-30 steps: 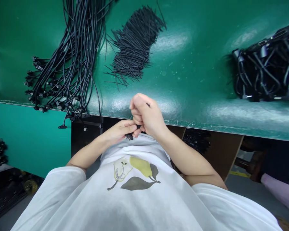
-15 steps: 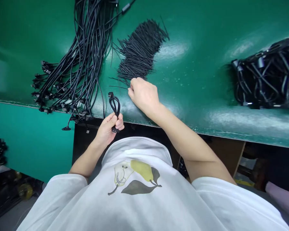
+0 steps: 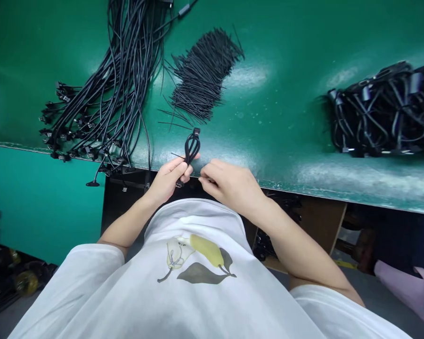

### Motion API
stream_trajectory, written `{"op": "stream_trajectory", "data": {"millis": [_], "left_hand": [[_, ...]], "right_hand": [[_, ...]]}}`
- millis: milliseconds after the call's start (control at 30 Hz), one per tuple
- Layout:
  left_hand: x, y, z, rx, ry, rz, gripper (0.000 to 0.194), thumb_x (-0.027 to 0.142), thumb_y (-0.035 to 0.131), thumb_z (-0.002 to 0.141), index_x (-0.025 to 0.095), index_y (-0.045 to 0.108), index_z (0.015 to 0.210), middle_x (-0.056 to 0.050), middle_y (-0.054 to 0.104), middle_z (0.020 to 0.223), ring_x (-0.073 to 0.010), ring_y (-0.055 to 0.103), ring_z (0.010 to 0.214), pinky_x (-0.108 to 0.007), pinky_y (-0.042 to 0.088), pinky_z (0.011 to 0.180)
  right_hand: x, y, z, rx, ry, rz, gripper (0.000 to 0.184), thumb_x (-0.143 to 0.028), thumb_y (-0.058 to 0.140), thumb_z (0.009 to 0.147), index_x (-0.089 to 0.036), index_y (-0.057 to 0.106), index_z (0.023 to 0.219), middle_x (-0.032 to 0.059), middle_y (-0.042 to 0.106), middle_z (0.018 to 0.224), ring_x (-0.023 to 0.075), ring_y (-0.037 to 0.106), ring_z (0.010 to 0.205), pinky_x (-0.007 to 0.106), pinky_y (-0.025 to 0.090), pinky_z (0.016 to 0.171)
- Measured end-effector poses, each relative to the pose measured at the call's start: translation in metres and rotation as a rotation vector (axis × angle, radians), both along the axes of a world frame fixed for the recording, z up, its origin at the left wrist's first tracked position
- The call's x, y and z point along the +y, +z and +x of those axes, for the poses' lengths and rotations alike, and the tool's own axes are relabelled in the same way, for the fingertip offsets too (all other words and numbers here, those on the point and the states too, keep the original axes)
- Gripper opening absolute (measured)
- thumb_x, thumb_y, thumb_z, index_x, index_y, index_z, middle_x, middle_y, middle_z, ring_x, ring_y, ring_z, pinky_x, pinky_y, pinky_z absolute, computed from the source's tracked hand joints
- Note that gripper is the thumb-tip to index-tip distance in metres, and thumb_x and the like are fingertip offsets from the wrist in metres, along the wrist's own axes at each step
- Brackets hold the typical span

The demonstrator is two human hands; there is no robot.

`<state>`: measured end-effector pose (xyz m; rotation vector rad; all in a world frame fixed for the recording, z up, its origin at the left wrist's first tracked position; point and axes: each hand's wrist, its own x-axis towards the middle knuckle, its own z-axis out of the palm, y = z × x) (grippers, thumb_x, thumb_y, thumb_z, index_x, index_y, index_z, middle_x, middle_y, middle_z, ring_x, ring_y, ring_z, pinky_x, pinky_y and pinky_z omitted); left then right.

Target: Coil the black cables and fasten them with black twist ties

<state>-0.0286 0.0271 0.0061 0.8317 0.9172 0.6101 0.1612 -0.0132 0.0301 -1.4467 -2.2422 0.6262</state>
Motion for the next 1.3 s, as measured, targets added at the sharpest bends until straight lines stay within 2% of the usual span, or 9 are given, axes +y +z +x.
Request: {"op": "stream_trajectory", "data": {"millis": [133,267,367,500,667,833,1067,1267,1300], "left_hand": [[-0.005,-0.009,0.004,0.315,-0.05,0.391,0.026,0.032,0.056,0.092,0.017,0.073,0.103,-0.006,0.068,0.096,-0.0169,0.06,0.088,-0.027,0.045,0.087],[-0.007,-0.005,0.002,0.338,-0.156,0.507,0.03,0.027,0.049,0.093,0.02,0.072,0.112,-0.008,0.071,0.113,-0.0226,0.061,0.112,-0.032,0.042,0.102],[-0.006,0.002,0.001,0.299,-0.188,0.467,0.031,0.026,0.049,0.092,0.018,0.072,0.111,-0.009,0.071,0.113,-0.0228,0.061,0.109,-0.034,0.042,0.104],[-0.003,0.006,0.001,0.283,-0.216,0.352,0.027,0.03,0.052,0.088,0.015,0.073,0.096,-0.007,0.072,0.092,-0.021,0.06,0.09,-0.034,0.045,0.095],[0.001,0.0,0.004,0.325,-0.259,0.206,0.029,0.043,0.059,0.08,0.017,0.058,0.068,0.002,0.05,0.061,-0.0132,0.04,0.063,-0.026,0.037,0.064],[-0.001,-0.001,0.006,0.333,-0.287,0.19,0.032,0.043,0.061,0.071,0.019,0.042,0.061,0.005,0.037,0.06,-0.0112,0.03,0.062,-0.026,0.026,0.06],[-0.004,-0.001,0.01,0.336,-0.272,0.184,0.029,0.042,0.056,0.066,0.02,0.04,0.056,0.005,0.039,0.054,-0.0107,0.031,0.058,-0.026,0.026,0.06],[-0.006,-0.001,0.013,0.323,-0.282,0.158,0.007,0.025,0.051,0.067,0.018,0.052,0.069,0.006,0.042,0.054,-0.0086,0.033,0.052,-0.025,0.024,0.054],[-0.006,-0.001,0.015,0.31,-0.255,0.14,0.01,0.022,0.051,0.066,0.018,0.055,0.074,0.006,0.045,0.056,-0.0088,0.035,0.052,-0.024,0.026,0.053]], "right_hand": [[0.009,0.004,-0.006,-0.252,0.178,0.38,0.028,-0.018,0.04,0.1,-0.017,0.064,0.086,0.0077,0.063,0.086,0.0167,0.049,0.071,0.033,0.027,0.061],[0.024,0.007,-0.008,-0.29,0.418,0.486,0.035,-0.011,0.031,0.101,-0.014,0.062,0.085,0.0103,0.063,0.089,0.0176,0.05,0.074,0.033,0.029,0.064],[0.024,0.007,-0.008,-0.33,0.417,0.41,0.034,-0.013,0.031,0.102,-0.014,0.061,0.087,0.0063,0.057,0.078,0.016,0.047,0.066,0.032,0.029,0.061],[0.02,0.008,-0.008,-0.366,0.465,0.409,0.024,-0.016,0.035,0.103,-0.012,0.058,0.106,0.0062,0.059,0.085,0.0156,0.054,0.075,0.029,0.036,0.065],[0.022,0.017,-0.006,-0.505,0.599,0.602,0.026,-0.01,0.036,0.099,-0.01,0.059,0.086,0.0071,0.057,0.08,0.0177,0.057,0.072,0.033,0.037,0.06],[0.025,0.024,-0.012,-0.63,0.777,0.636,0.028,-0.009,0.044,0.094,-0.011,0.064,0.076,0.0091,0.059,0.079,0.0211,0.059,0.074,0.033,0.033,0.057],[0.044,0.031,-0.019,-0.731,0.956,0.584,0.033,-0.014,0.041,0.1,-0.011,0.072,0.089,0.0104,0.066,0.09,0.0178,0.061,0.081,0.031,0.036,0.061],[0.033,0.026,-0.012,-0.813,0.909,0.596,0.02,-0.008,0.055,0.086,-0.015,0.063,0.068,0.0062,0.058,0.065,0.0177,0.05,0.057,0.033,0.028,0.048],[0.031,0.021,-0.008,-0.813,0.813,0.622,0.022,-0.005,0.052,0.084,-0.016,0.062,0.067,0.0049,0.055,0.062,0.0177,0.048,0.054,0.034,0.03,0.048]]}}
